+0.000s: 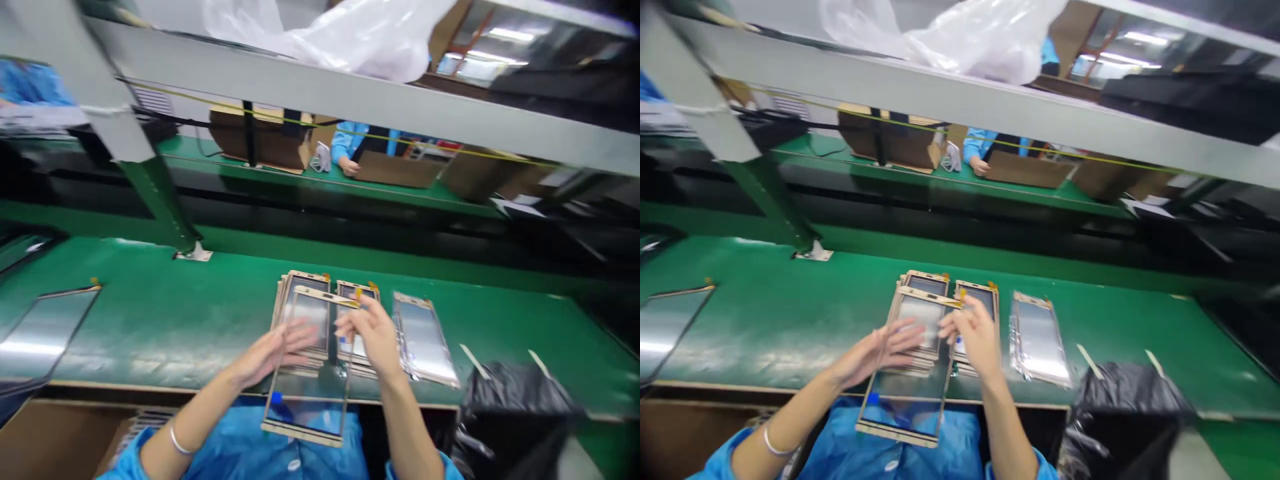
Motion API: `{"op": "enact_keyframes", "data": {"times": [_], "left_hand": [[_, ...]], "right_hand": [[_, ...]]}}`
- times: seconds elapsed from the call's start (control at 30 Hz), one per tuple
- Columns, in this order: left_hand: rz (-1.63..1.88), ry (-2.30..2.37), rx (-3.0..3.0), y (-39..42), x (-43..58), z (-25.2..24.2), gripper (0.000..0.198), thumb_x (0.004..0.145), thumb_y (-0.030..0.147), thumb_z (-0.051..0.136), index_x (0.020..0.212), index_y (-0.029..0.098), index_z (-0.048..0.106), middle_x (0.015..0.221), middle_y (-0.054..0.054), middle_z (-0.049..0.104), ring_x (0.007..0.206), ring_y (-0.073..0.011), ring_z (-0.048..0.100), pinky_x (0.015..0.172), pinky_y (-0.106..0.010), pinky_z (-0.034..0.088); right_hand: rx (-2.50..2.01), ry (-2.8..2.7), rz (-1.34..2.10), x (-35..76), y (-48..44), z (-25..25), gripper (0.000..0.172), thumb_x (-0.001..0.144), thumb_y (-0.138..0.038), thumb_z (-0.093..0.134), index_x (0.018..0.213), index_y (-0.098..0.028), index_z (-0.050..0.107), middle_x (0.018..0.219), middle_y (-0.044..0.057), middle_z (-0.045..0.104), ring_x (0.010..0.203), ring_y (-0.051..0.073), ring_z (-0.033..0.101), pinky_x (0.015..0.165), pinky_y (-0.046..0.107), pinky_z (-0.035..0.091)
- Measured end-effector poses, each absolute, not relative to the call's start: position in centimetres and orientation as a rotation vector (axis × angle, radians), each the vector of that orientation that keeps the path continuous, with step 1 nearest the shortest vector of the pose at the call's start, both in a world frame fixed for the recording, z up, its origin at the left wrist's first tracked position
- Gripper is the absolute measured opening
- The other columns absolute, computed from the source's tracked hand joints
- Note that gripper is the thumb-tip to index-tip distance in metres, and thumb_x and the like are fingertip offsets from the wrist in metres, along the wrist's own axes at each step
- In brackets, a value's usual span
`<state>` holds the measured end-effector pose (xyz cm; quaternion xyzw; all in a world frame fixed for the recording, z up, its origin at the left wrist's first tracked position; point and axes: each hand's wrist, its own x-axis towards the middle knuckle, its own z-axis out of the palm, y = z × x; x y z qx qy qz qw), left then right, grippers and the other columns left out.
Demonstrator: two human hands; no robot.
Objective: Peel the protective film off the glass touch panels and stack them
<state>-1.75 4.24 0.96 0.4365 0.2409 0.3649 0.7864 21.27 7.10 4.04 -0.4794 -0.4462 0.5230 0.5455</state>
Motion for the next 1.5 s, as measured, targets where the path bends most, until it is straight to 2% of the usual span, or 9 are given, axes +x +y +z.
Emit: {"op": "enact_keyframes", "data": {"times": [0.17, 0.33, 0.47, 0.53, 0.67, 0.8, 0.9, 1.1, 1.5], "left_hand": [[0.712, 0.515, 0.635, 3.5, 2.1, 1.2, 0.046, 0.088, 0.034, 0.057, 0.131, 0.023, 0.046, 0.131, -0.014, 0.058, 0.115, -0.0300, 0.058, 0.088, -0.040, 0.049], [0.647, 0.585, 0.632, 3.7, 1.3, 2.3, 0.047, 0.087, 0.033, 0.059, 0.130, 0.020, 0.048, 0.125, -0.015, 0.062, 0.106, -0.0288, 0.064, 0.078, -0.033, 0.054], [0.577, 0.640, 0.734, 3.7, 1.2, 2.9, 0.049, 0.085, 0.037, 0.060, 0.129, 0.019, 0.050, 0.123, -0.015, 0.064, 0.104, -0.0277, 0.065, 0.077, -0.032, 0.055], [0.559, 0.664, 0.803, 3.6, 1.1, 3.0, 0.048, 0.086, 0.040, 0.059, 0.129, 0.020, 0.050, 0.123, -0.015, 0.064, 0.104, -0.0276, 0.065, 0.078, -0.032, 0.054], [0.522, 0.673, 0.913, 3.4, 0.9, 3.5, 0.048, 0.088, 0.041, 0.056, 0.130, 0.021, 0.049, 0.123, -0.014, 0.063, 0.105, -0.0278, 0.064, 0.079, -0.033, 0.052], [0.515, 0.690, 0.967, 3.9, 0.6, 4.2, 0.050, 0.087, 0.042, 0.056, 0.131, 0.020, 0.048, 0.123, -0.015, 0.064, 0.103, -0.0282, 0.065, 0.077, -0.034, 0.051], [0.452, 0.709, 1.041, 4.5, 0.1, 4.9, 0.048, 0.088, 0.042, 0.054, 0.130, 0.020, 0.048, 0.124, -0.016, 0.063, 0.104, -0.0276, 0.064, 0.077, -0.035, 0.051], [0.277, 0.763, 1.219, 4.8, -0.4, 5.6, 0.044, 0.090, 0.040, 0.051, 0.128, 0.018, 0.048, 0.115, -0.015, 0.068, 0.096, -0.0238, 0.067, 0.076, -0.034, 0.053], [0.164, 0.765, 1.397, 4.6, -0.9, 5.7, 0.033, 0.090, 0.036, 0.048, 0.118, 0.020, 0.054, 0.108, -0.009, 0.071, 0.090, -0.0231, 0.067, 0.071, -0.030, 0.055]], "right_hand": [[-1.092, -1.104, 1.235, 21.0, 5.7, 2.2, 0.037, 0.083, -0.041, 0.060, 0.113, -0.022, 0.052, 0.080, 0.003, 0.070, 0.051, 0.012, 0.063, 0.045, 0.023, 0.048], [-1.059, -1.342, 0.979, 22.4, 5.2, 1.8, 0.027, 0.089, -0.041, 0.052, 0.098, -0.021, 0.068, 0.100, 0.008, 0.063, 0.068, 0.014, 0.064, 0.056, 0.027, 0.051], [-1.122, -1.227, 1.007, 22.1, 5.7, 2.9, 0.020, 0.084, -0.039, 0.059, 0.079, -0.019, 0.061, 0.080, 0.002, 0.061, 0.057, 0.011, 0.060, 0.050, 0.024, 0.048], [-1.124, -1.161, 1.108, 21.9, 5.9, 3.4, 0.020, 0.080, -0.037, 0.063, 0.089, -0.021, 0.057, 0.072, -0.002, 0.060, 0.053, 0.011, 0.059, 0.044, 0.020, 0.044], [-1.098, -1.145, 1.237, 22.2, 6.1, 3.3, 0.041, 0.078, -0.043, 0.064, 0.112, -0.023, 0.051, 0.065, -0.005, 0.058, 0.052, 0.012, 0.060, 0.046, 0.022, 0.046], [-1.210, -1.291, 1.235, 22.9, 6.3, 2.4, 0.040, 0.082, -0.057, 0.051, 0.071, -0.019, 0.055, 0.048, -0.004, 0.050, 0.040, 0.009, 0.047, 0.040, 0.021, 0.038], [-1.245, -1.411, 1.219, 23.7, 6.3, 2.8, 0.044, 0.083, -0.052, 0.054, 0.055, -0.018, 0.051, 0.046, -0.003, 0.048, 0.042, 0.010, 0.044, 0.042, 0.021, 0.035], [-1.218, -1.979, 0.851, 24.0, 6.6, 7.0, 0.015, 0.090, -0.025, 0.051, 0.093, -0.019, 0.065, 0.087, 0.004, 0.062, 0.080, 0.016, 0.055, 0.074, 0.028, 0.043], [-0.791, -2.560, 0.598, 22.8, 7.3, 9.2, 0.015, 0.096, -0.019, 0.041, 0.091, -0.018, 0.056, 0.085, 0.005, 0.058, 0.080, 0.016, 0.050, 0.072, 0.027, 0.041]]}}
